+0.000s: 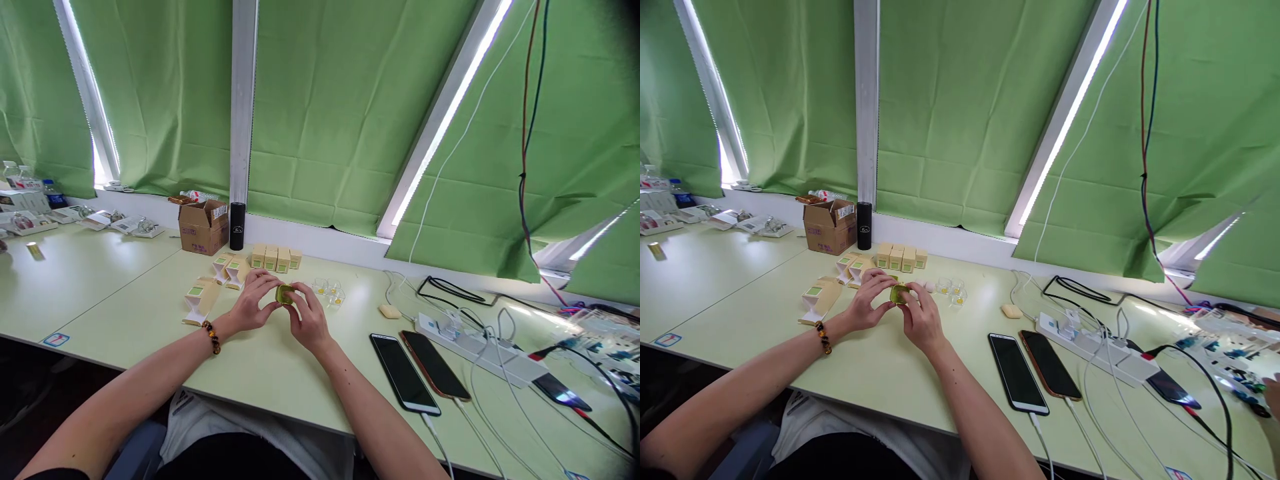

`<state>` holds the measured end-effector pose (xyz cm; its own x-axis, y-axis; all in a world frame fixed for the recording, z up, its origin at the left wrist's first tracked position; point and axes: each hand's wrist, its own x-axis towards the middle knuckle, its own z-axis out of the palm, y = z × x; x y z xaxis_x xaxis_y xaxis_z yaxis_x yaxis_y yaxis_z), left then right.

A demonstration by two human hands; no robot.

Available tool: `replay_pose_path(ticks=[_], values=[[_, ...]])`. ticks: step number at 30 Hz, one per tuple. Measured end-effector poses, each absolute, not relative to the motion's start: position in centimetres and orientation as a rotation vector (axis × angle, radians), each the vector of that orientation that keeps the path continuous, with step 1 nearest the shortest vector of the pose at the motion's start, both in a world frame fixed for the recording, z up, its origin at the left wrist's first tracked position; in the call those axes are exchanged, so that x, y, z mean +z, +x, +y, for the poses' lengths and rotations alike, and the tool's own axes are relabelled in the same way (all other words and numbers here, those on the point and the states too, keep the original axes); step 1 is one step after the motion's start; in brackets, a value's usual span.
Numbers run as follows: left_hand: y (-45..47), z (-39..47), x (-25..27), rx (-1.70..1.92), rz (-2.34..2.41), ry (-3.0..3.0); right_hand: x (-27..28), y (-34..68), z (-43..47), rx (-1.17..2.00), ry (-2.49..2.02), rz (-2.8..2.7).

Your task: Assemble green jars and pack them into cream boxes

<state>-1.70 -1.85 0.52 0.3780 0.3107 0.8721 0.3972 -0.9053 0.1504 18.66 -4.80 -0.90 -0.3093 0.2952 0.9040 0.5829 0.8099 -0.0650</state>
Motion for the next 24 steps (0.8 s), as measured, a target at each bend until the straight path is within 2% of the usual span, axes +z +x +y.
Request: replay_pose_path(ticks=[24], values=[[-1.85, -1.93, 0.42, -1.606, -0.600, -2.478, -0.93, 18.27, -4.87, -0.346, -0.637, -1.890]])
